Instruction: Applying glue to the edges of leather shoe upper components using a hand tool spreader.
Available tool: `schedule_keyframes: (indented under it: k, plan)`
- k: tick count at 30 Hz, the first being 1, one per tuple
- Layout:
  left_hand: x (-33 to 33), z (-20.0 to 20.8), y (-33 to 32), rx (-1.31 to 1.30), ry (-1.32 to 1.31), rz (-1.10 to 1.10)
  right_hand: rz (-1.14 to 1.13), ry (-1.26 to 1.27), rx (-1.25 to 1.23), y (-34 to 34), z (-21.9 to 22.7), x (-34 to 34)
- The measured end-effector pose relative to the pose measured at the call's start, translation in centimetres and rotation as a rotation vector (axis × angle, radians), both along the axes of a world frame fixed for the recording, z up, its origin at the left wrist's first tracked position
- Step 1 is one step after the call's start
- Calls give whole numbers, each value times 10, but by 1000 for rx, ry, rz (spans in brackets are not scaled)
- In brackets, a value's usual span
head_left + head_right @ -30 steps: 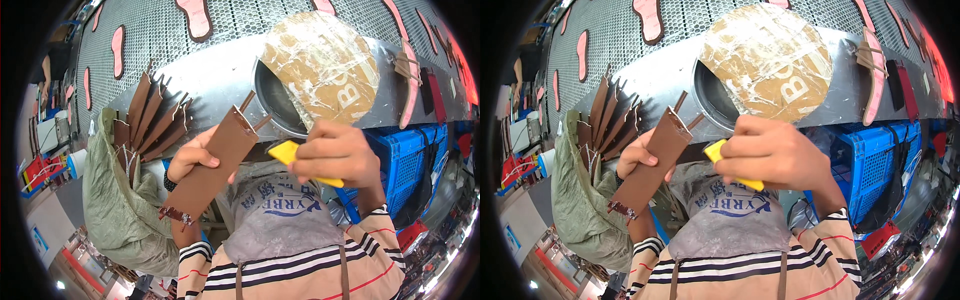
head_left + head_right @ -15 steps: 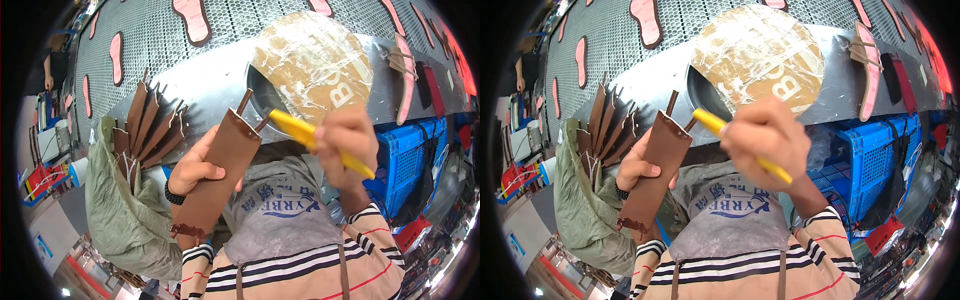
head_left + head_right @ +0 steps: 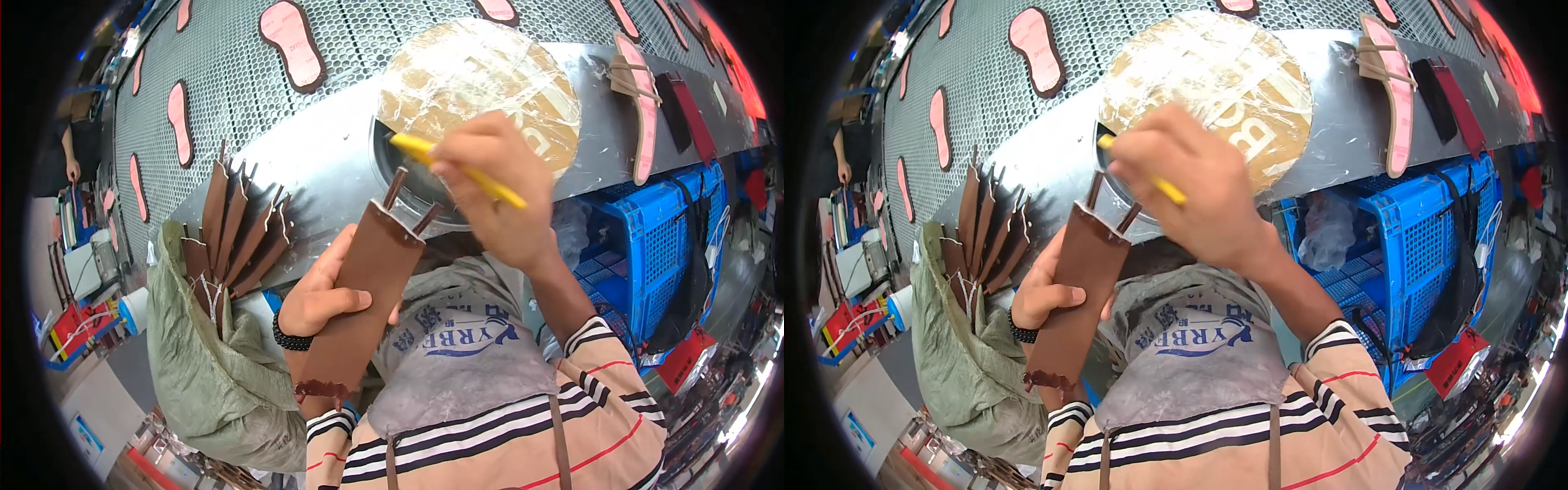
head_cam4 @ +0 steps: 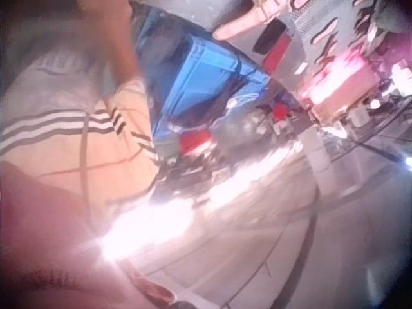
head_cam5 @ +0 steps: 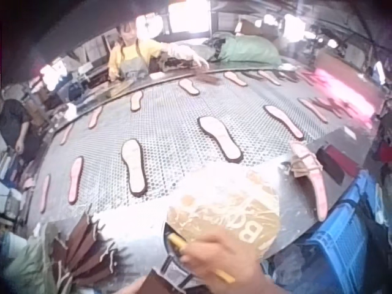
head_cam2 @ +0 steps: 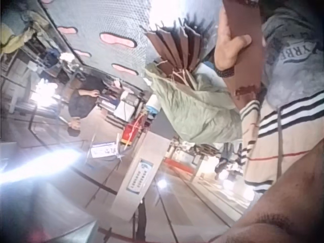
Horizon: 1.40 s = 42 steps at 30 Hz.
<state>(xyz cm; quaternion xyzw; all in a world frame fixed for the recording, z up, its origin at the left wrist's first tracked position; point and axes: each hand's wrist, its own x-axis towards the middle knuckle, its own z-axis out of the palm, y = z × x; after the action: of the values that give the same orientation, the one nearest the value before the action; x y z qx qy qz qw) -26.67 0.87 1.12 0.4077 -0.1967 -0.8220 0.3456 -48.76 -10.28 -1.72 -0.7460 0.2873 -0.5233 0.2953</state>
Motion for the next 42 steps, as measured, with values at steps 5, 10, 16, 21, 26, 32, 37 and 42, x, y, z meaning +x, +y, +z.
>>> schedule_keyframes:
  k: [5,10,16,21,26,32,37,42]
  plan:
    - [6,-4,-5,5,-12,-2,215,-165,93,20,16,-23]
    - [-2,0,-15,-18,-51,-17,-57,89,174,14,7,-48]
    - [-60,13,-135,-227,-73,229,-268,-35,131,13,15,-120]
    - [-182,-33,-342,-101,80,-128,-411,-92,173,32,8,-171]
    - [-329,-17,-474,-262,107,-2,-605,-8,167,34,10,-199]
    - [-194,-16,-471,-803,-347,-154,-564,-203,219,31,12,-188]
    - [3,66,-254,-1011,-1099,11,-346,-157,187,18,-2,-168]
    - [249,-1,12,-330,-1806,-68,-184,-225,296,28,11,-124]
